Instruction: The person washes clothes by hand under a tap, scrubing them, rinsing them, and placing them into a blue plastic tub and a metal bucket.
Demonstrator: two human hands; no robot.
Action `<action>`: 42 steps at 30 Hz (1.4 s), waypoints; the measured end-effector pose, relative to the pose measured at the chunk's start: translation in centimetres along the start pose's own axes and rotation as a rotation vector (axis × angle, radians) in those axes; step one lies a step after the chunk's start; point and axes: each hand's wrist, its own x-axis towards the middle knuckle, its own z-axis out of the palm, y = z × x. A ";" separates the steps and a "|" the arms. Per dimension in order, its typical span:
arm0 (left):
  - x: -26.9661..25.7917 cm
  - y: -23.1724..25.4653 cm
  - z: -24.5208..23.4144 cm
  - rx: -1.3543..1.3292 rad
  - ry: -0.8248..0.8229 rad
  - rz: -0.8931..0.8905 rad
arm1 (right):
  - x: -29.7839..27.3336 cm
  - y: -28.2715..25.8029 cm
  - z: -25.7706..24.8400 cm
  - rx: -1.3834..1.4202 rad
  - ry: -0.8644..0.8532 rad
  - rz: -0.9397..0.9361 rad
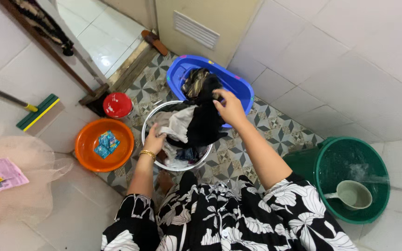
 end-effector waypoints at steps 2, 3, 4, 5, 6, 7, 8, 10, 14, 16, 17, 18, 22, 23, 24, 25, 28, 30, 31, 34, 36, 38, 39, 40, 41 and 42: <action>0.1 -1.2 -0.2 -0.213 -0.047 -0.008 | 0.1 1.6 1.6 -0.077 -0.010 0.043; 0.3 -1.8 -0.4 -0.317 -0.071 -0.007 | 0.3 2.6 2.0 -0.077 -0.011 0.138; 0.3 -2.5 -0.5 -0.342 -0.068 -0.012 | 0.5 3.8 2.5 -0.078 -0.013 0.234; 0.5 -3.0 -0.6 -0.367 -0.067 -0.013 | 0.6 5.2 3.1 -0.104 -0.023 0.259; 0.6 -3.5 -0.7 -0.391 -0.067 -0.015 | 0.5 6.6 3.6 -0.129 -0.033 0.285; 0.9 -3.6 -0.9 -0.450 -0.060 -0.023 | 0.5 8.1 4.1 -0.155 -0.038 0.311; 1.1 -3.5 -1.0 -0.508 -0.052 -0.031 | 0.5 9.8 4.6 -0.166 -0.031 0.309; 1.5 -2.9 -1.3 -0.579 -0.049 -0.035 | 0.4 13.2 5.7 -0.189 -0.012 0.308; 2.7 0.1 -2.1 -0.590 -0.072 -0.008 | 0.1 19.9 8.3 -0.171 -0.035 0.419; 3.7 1.5 -1.9 -0.596 -0.092 0.018 | -0.2 22.7 9.8 -0.182 -0.037 0.487; 4.2 2.3 -1.6 -0.613 -0.094 0.035 | -0.3 23.9 10.6 -0.171 -0.025 0.483; 4.8 3.0 -1.2 -0.630 -0.096 0.052 | -0.4 25.0 11.4 -0.160 -0.013 0.480; 7.2 5.9 1.2 -0.770 -0.140 0.020 | -0.8 28.5 13.7 -0.139 -0.030 0.622; 7.9 6.3 1.7 -0.726 -0.143 0.011 | -0.2 29.6 14.3 -0.106 -0.056 0.680; 8.7 6.7 2.4 -0.683 -0.145 0.002 | 0.2 30.7 15.1 -0.073 -0.083 0.738; 10.0 7.1 3.5 -0.719 -0.143 0.006 | 0.7 31.8 16.1 -0.129 -0.080 0.731; 12.4 6.7 7.1 -0.876 -0.160 -0.040 | 1.8 36.2 19.7 -0.150 -0.075 0.725; 15.2 6.3 10.0 -1.048 -0.178 -0.107 | 3.9 40.7 22.1 -0.166 -0.091 0.701; 16.6 5.9 11.5 -1.017 -0.164 -0.125 | 4.2 42.8 23.4 -0.201 -0.108 0.689; 20.0 4.1 15.6 -0.946 -0.150 -0.176 | 4.6 49.4 27.7 -0.185 -0.108 0.700; 22.5 2.5 18.1 -0.927 -0.159 -0.194 | 6.2 54.6 30.8 -0.168 -0.106 0.758; 24.2 0.5 20.3 -0.915 -0.151 -0.230 | 6.8 59.5 33.9 -0.178 -0.122 0.876; 25.0 -0.6 21.1 -0.909 -0.146 -0.242 | 7.4 62.0 35.2 -0.195 -0.135 0.928; 25.6 -1.7 21.8 -0.906 -0.142 -0.263 | 8.0 64.3 36.4 -0.213 -0.148 0.980; 26.2 -2.7 22.3 -0.901 -0.138 -0.282 | 8.7 66.5 37.6 -0.216 -0.056 0.993; 26.5 -3.6 22.7 -0.896 -0.133 -0.301 | 9.1 68.5 38.5 -0.221 0.035 1.004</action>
